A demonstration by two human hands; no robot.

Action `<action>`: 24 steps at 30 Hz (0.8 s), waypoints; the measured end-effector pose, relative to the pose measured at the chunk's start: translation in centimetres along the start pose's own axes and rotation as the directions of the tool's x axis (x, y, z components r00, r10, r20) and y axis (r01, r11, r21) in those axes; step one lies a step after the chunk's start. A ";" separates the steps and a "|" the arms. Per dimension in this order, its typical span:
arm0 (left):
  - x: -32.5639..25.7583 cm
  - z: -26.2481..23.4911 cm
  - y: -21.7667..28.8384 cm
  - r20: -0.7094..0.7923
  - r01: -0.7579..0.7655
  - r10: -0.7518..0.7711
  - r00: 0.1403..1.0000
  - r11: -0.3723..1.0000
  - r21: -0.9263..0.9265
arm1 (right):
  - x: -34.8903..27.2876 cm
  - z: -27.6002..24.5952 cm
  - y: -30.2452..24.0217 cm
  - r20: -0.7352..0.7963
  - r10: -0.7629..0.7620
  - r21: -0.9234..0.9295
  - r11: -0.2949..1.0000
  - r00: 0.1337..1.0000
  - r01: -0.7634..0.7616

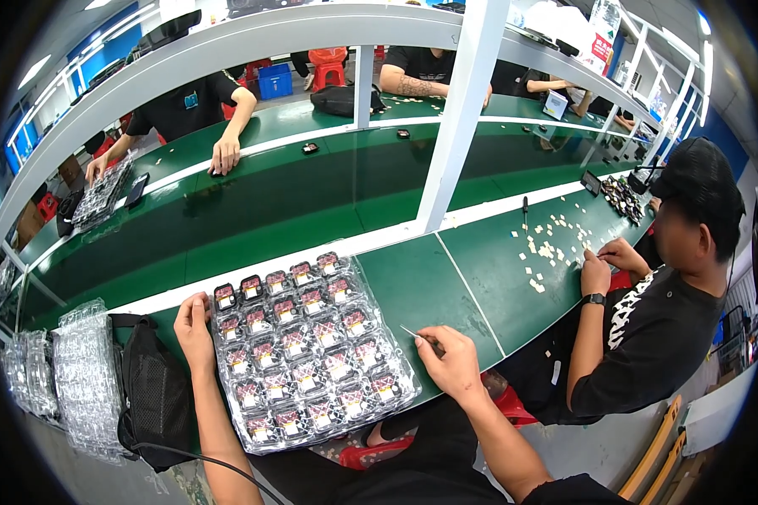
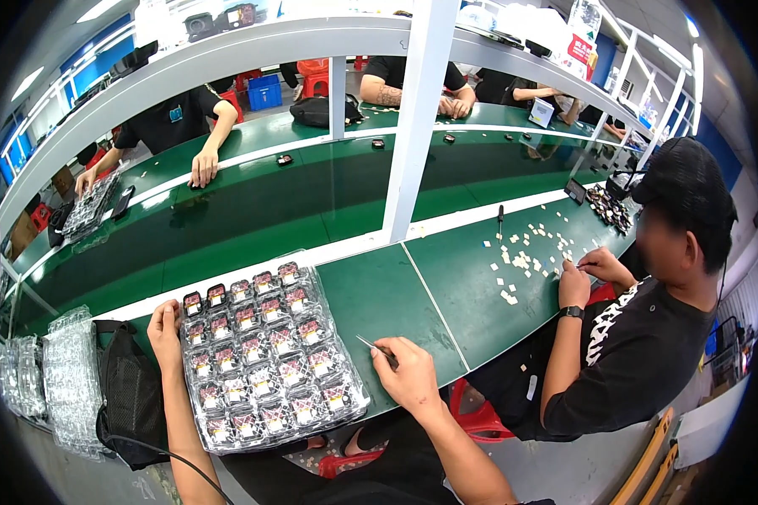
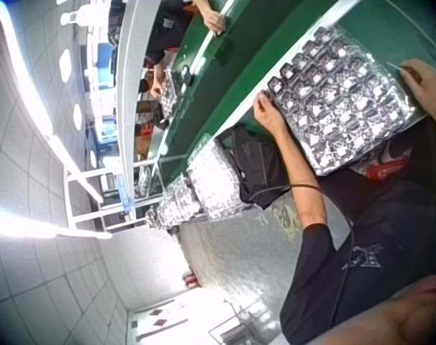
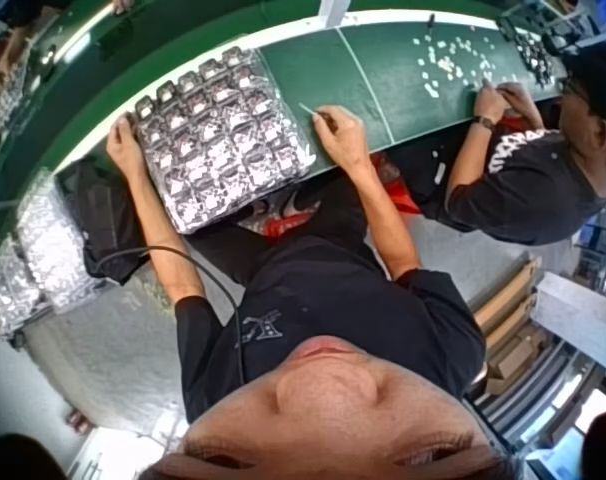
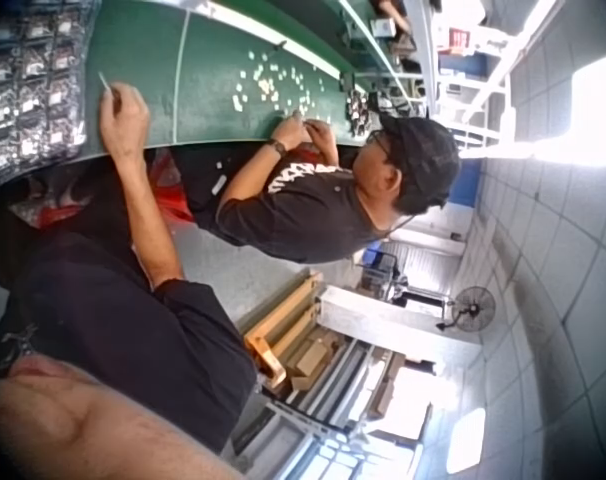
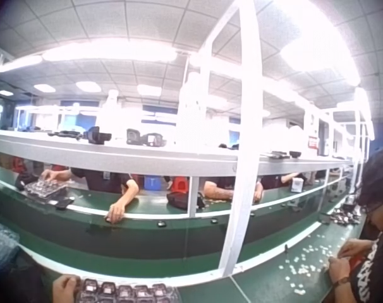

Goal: Inspecting and sorting small electronic modules into a grid tray at a factory workbench.

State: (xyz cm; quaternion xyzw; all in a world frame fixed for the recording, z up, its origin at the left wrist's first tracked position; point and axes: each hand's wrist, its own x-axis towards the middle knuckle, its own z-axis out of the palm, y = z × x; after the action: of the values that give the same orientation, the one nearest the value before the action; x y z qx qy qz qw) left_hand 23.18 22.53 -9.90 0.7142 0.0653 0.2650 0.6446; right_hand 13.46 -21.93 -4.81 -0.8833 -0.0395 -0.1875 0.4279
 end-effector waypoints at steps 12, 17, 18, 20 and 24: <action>0.0 0.1 -0.1 0.000 -0.007 0.007 1.000 1.000 -0.010 | -0.1 0.1 0.1 -0.005 -0.005 0.006 1.000 1.000 0.005; -0.1 0.2 0.0 -0.004 -0.003 0.003 1.000 1.000 -0.003 | -0.1 0.1 0.1 -0.001 -0.001 0.009 1.000 1.000 0.001; -0.1 0.1 0.0 -0.004 -0.004 0.004 1.000 1.000 0.004 | 0.0 0.1 0.0 0.002 0.001 0.004 1.000 1.000 -0.001; -0.1 0.1 0.0 -0.002 -0.006 0.006 1.000 1.000 0.003 | 0.0 0.1 -0.1 0.005 0.002 -0.003 1.000 1.000 -0.002; 0.0 0.1 -0.1 -0.003 0.008 -0.008 1.000 1.000 0.008 | -0.1 0.1 0.0 0.003 0.000 -0.003 1.000 1.000 0.000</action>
State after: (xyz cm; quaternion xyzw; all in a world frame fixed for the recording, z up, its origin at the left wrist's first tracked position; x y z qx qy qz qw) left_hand 23.22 22.49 -10.00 0.7162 0.0700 0.2633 0.6425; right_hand 13.42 -21.88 -4.85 -0.8843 -0.0399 -0.1864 0.4263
